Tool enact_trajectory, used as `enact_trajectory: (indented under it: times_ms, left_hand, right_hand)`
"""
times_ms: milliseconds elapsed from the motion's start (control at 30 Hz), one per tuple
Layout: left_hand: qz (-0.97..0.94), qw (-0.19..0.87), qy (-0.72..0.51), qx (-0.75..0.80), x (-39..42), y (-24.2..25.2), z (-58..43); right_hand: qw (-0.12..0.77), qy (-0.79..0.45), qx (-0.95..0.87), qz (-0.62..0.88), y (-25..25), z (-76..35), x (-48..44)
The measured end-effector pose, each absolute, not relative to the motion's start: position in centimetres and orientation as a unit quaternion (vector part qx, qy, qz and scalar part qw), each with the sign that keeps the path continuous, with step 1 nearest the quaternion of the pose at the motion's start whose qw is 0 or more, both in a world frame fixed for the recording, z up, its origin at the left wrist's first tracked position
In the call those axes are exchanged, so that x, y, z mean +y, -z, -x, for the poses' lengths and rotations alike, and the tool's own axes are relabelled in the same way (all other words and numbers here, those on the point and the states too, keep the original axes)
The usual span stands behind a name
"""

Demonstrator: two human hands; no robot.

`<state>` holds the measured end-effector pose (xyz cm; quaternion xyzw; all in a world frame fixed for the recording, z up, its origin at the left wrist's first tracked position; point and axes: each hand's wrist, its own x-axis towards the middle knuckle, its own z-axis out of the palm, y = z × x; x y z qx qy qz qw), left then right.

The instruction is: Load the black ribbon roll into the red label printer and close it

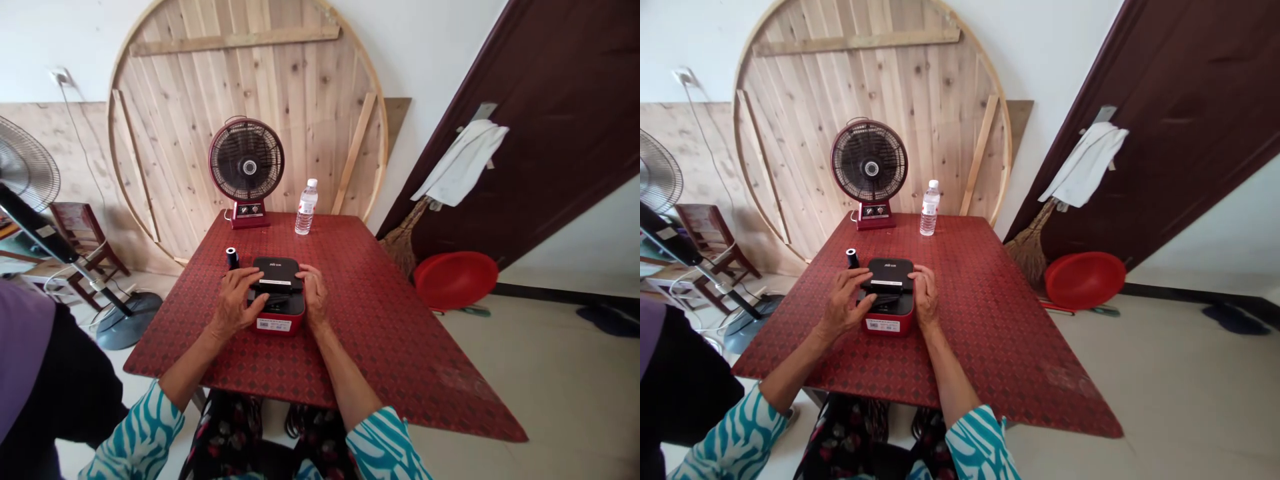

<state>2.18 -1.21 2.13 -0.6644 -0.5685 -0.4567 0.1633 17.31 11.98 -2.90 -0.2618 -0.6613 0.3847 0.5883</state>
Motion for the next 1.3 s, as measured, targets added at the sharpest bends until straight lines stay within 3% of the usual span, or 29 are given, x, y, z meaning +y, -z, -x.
enact_trajectory:
  times_ms: [433,633,800,1067,1300]
  left_hand:
    - [0.676,0.09,0.453,-0.574,-1.4,-0.3,-0.8]
    - [0.616,-0.042,0.545,-0.567,-2.4,0.9,-1.0]
    - [0.505,-0.052,0.623,-0.596,-3.1,2.1,-1.1]
    - [0.459,-0.17,0.63,-0.603,-2.5,2.5,-0.5]
    - [0.332,-0.302,0.724,-0.524,-0.4,1.3,-0.8]
  right_hand:
    - [0.587,-0.389,-0.659,0.263,4.2,-17.5,11.5]
    - [0.59,-0.494,-0.573,0.281,4.8,-17.0,11.3]
    - [0.577,-0.575,-0.484,0.319,6.0,-16.7,12.2]
    - [0.55,-0.552,-0.533,0.33,5.7,-16.5,12.2]
    - [0.543,-0.522,-0.557,0.349,4.6,-16.6,11.8]
